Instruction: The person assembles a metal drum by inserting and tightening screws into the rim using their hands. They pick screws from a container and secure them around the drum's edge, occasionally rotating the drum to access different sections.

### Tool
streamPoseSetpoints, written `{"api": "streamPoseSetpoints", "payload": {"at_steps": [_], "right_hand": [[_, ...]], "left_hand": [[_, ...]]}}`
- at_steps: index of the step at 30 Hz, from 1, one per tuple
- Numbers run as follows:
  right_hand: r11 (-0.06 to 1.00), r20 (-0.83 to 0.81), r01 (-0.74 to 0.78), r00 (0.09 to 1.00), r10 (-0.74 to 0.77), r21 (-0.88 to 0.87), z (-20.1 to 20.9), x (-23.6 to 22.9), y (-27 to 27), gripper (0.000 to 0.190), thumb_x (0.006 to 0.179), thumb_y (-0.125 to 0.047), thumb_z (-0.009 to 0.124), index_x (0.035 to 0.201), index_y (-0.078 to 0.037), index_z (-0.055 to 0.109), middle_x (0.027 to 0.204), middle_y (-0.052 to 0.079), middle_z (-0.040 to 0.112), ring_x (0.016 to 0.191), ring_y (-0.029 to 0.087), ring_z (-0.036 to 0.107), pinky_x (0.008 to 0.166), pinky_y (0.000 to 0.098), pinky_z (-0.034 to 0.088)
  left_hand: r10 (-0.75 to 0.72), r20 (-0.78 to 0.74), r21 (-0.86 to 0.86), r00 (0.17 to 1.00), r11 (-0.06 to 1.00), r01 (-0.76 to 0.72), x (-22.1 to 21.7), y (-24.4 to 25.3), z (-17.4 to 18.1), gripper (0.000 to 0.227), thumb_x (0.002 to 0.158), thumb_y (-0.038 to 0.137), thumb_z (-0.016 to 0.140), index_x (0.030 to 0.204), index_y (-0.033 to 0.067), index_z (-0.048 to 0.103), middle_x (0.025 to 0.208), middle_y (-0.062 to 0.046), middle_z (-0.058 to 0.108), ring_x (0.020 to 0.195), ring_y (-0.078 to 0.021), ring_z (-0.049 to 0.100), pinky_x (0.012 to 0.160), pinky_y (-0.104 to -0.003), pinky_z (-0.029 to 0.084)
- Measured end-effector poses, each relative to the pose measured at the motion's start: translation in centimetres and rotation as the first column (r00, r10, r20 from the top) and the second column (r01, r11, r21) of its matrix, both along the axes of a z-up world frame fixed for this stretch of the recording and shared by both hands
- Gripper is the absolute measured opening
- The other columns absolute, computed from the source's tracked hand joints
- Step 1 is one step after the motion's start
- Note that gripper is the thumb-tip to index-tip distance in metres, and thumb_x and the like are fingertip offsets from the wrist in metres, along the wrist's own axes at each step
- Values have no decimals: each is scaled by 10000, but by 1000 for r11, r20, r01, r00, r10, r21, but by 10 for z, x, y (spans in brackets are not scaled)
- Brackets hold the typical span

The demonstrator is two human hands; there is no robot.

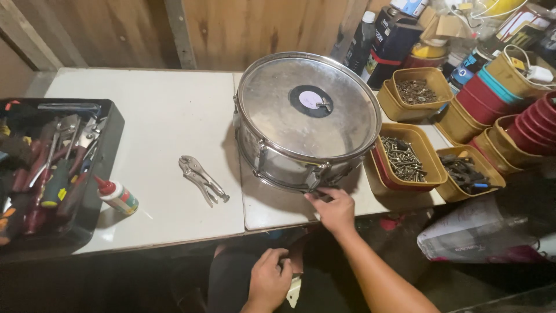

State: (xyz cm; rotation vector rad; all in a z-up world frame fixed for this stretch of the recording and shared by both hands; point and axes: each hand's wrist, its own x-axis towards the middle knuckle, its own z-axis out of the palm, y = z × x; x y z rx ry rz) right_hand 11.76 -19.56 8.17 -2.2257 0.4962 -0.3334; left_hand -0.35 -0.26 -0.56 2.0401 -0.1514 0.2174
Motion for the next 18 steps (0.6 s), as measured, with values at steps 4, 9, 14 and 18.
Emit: {"api": "streamPoseSetpoints", "payload": {"at_steps": [4,9,14,18], "right_hand": [[996,181,8,983,9,-91,-42,14,3,419,664,-496,912,911,-163,853,838,75,804,783,204,729,807,318,540],[991,276,47,961,-10,-127,-60,21,5,401,700,-522,888,847,-151,843,782,61,802,699,238,730,750,348,536],[982,313,10,948,50,-186,-56,22,6,429,776,-575,802,786,-146,826,602,91,724,521,243,655,647,361,497],[976,315,-42,943,109,-213,-44,20,8,423,836,-574,733,846,-164,835,589,104,710,483,251,627,570,370,457]], "left_hand": [[-52,-24,13,998,999,52,-3,-2,4,201,833,200,651,1002,145,744,927,-34,720,841,-264,709,771,-381,549],[-81,-267,-3,960,997,83,-1,-4,18,210,845,257,630,987,186,768,913,27,726,882,-186,707,792,-332,530],[-82,-102,-56,991,995,77,1,-15,10,218,815,210,652,988,139,764,876,-13,720,779,-196,729,748,-340,557],[-144,-213,-45,966,990,137,5,-23,12,206,849,219,661,1012,149,766,857,-5,692,667,-180,667,689,-346,528]]}}
